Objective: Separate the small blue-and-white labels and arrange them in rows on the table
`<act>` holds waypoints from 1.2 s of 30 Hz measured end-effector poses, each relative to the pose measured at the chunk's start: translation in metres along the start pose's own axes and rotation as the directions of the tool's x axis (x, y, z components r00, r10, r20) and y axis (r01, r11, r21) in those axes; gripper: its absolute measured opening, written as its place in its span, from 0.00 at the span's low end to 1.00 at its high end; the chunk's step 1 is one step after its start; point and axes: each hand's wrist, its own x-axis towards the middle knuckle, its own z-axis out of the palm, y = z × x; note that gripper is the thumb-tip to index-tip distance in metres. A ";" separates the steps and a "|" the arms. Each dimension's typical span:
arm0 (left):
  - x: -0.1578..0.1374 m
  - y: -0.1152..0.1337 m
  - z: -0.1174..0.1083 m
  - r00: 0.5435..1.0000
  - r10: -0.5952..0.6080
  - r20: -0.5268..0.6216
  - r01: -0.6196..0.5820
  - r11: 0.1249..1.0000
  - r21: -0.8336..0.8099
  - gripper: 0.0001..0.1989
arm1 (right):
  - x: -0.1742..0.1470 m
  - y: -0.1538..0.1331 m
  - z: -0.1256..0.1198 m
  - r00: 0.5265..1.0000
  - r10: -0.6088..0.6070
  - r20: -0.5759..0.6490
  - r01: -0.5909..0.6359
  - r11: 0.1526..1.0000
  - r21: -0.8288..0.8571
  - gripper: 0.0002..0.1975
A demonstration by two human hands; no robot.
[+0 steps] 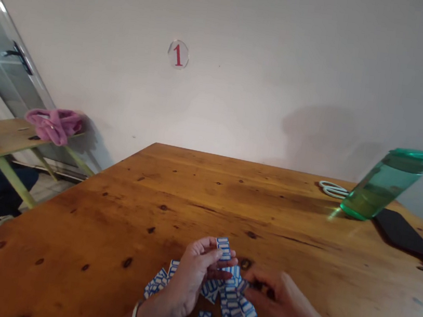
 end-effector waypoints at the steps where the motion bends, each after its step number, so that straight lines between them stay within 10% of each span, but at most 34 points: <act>1: 0.000 0.000 0.001 1.000 0.000 0.002 0.000 1.000 0.005 0.07 | 0.003 0.001 0.001 0.999 0.048 -0.022 -0.044 0.989 0.139 0.08; 8: -0.005 0.000 0.010 1.000 0.000 -0.007 0.000 0.999 0.045 0.06 | 0.008 0.004 0.008 0.959 0.248 -0.139 -0.103 0.759 0.643 0.13; 16: -0.002 -0.005 0.012 0.999 0.035 0.009 -0.036 0.986 0.162 0.12 | 0.009 0.000 0.021 0.907 0.244 -0.343 -0.048 0.869 0.493 0.16; 36: -0.003 -0.008 0.009 0.996 0.007 0.093 -0.030 0.969 0.245 0.11 | 0.008 0.004 0.027 0.894 0.242 -0.377 -0.079 0.914 0.399 0.13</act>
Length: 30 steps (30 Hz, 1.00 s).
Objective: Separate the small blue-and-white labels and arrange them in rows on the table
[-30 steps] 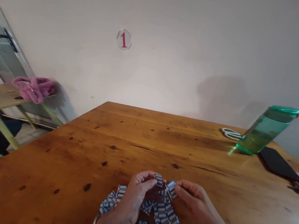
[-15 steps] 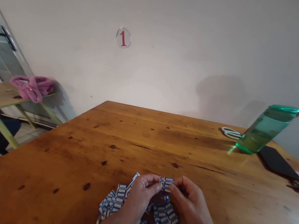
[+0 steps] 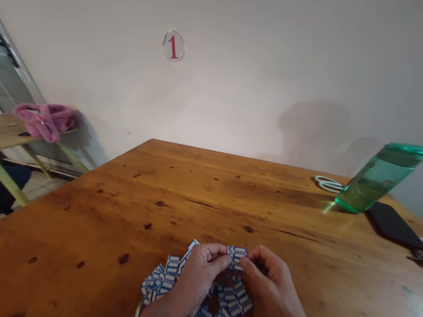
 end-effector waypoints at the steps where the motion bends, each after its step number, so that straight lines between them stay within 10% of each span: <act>1: 0.000 0.000 0.000 1.000 0.005 0.004 -0.005 1.000 0.002 0.11 | 0.000 -0.001 0.000 1.000 0.001 -0.002 -0.001 1.000 -0.015 0.13; 30: 0.001 0.002 0.000 0.997 0.065 -0.039 -0.065 0.998 0.020 0.08 | 0.003 -0.011 -0.010 0.983 -0.117 0.142 0.162 0.916 -0.366 0.10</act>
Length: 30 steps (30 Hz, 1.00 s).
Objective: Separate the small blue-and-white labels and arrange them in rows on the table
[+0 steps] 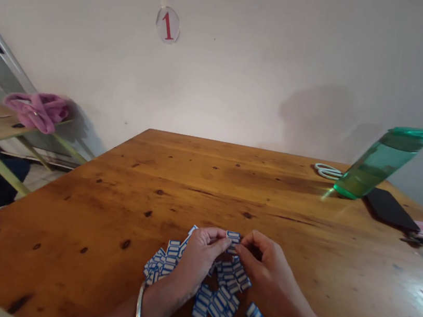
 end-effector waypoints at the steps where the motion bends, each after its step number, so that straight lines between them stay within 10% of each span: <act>1: 0.000 0.002 -0.001 1.000 -0.002 -0.012 0.002 1.000 -0.012 0.08 | 0.001 -0.001 -0.005 0.999 -0.016 0.045 0.018 1.000 -0.025 0.09; 14: 0.003 0.012 -0.011 0.994 0.021 -0.107 -0.036 0.989 -0.141 0.09 | 0.002 0.012 -0.021 0.928 -0.073 0.364 0.227 0.888 -0.400 0.06; 30: 0.001 0.014 -0.009 0.997 0.003 -0.083 -0.013 0.992 -0.129 0.09 | -0.004 0.011 -0.020 0.899 -0.069 0.433 0.283 0.845 -0.454 0.10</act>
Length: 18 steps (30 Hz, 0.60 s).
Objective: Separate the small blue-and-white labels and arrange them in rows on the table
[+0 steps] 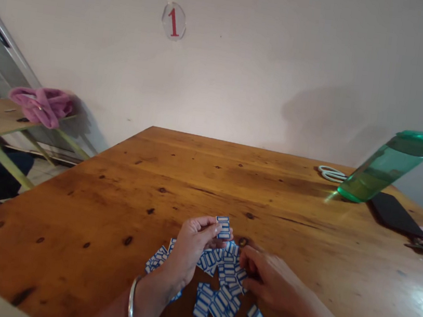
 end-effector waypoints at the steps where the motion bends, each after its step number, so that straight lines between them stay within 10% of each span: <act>1: 0.000 0.000 0.000 1.000 -0.003 0.001 0.003 1.000 0.003 0.10 | 0.000 -0.001 0.000 1.000 0.000 0.002 0.000 1.000 0.002 0.10; 18: 0.001 -0.003 -0.002 1.000 -0.017 0.010 0.017 1.000 0.013 0.11 | -0.002 -0.001 0.002 1.000 -0.017 -0.027 0.016 1.000 -0.009 0.08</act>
